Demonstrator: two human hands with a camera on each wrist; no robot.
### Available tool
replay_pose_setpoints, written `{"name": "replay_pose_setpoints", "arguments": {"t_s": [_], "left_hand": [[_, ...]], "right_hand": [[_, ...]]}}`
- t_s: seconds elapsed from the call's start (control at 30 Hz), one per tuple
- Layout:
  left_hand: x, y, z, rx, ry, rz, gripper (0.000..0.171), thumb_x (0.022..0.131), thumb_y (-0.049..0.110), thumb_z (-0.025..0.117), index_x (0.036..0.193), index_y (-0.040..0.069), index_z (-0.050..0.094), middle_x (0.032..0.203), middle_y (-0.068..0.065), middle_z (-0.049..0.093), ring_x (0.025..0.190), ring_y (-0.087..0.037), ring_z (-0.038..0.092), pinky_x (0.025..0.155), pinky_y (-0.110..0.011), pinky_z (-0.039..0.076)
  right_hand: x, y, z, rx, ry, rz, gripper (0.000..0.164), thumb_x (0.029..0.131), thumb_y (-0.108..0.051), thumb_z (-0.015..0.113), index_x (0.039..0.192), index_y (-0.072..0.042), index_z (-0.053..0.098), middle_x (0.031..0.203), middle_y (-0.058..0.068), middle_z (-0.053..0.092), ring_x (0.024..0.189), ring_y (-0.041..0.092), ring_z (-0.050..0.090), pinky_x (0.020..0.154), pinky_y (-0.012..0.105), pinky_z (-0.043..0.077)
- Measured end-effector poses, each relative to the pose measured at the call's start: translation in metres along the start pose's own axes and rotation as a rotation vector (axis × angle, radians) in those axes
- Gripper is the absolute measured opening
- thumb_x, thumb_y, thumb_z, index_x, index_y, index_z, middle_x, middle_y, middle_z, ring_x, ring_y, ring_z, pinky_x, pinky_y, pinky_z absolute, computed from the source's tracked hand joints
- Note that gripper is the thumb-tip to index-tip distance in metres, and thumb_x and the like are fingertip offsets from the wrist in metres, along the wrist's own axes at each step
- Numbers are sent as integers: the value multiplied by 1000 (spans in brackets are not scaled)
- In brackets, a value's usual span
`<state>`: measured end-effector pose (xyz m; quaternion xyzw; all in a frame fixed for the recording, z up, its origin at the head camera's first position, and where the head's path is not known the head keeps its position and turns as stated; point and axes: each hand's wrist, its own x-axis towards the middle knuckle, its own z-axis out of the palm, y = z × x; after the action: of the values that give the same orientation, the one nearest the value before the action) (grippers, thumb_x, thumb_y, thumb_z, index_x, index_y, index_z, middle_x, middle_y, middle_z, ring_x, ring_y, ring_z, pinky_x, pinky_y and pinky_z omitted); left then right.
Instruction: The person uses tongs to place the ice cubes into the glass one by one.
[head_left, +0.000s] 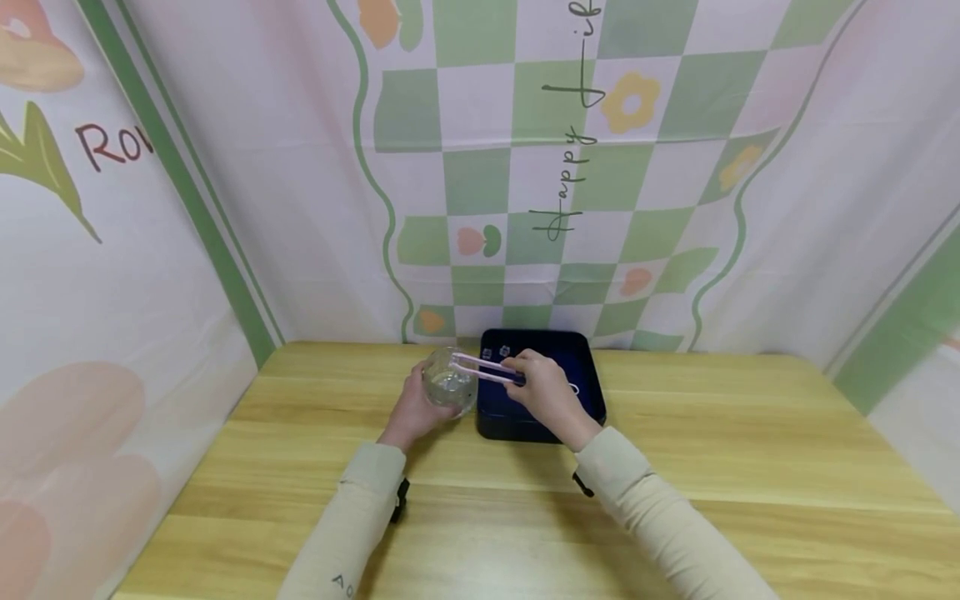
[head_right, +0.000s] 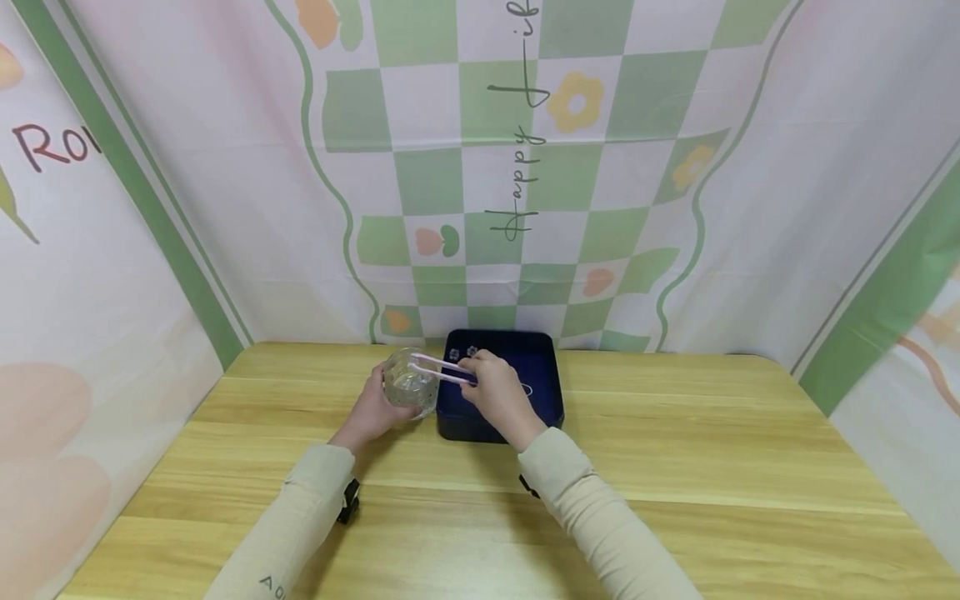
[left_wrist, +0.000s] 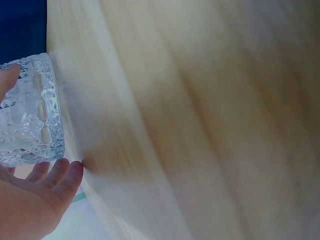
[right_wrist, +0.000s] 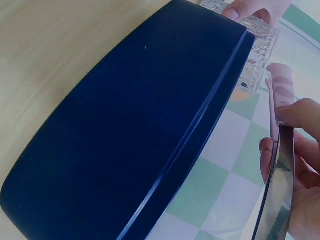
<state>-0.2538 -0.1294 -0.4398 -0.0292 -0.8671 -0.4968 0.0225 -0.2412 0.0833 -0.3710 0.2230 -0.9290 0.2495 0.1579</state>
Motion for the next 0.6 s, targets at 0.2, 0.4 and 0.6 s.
{"name": "replay_pose_setpoints", "arguments": {"t_s": [0.2,0.4,0.6], "left_hand": [[0,0,0,-9,2,15,96,65,10,84,143,0,29,142,-24,44,130,-40,45,112,-57,34],[0,0,0,-12,4,9,97,65,10,84,144,0,29,141,-23,44,131,-39,45,112,-56,34],[0,0,1,-6,9,7,97,65,11,84,144,1,29,142,-23,45,131,-39,45,112,-56,34]], "right_hand": [[0,0,0,1,-20,6,26,78,-5,73,103,0,72,96,12,68,76,20,64,66,32,56],[-1,0,1,0,-37,9,26,77,-6,74,103,0,72,95,11,67,75,18,63,64,31,55],[-1,0,2,5,-51,20,28,77,-6,74,104,0,72,95,11,67,74,18,62,63,30,55]]}}
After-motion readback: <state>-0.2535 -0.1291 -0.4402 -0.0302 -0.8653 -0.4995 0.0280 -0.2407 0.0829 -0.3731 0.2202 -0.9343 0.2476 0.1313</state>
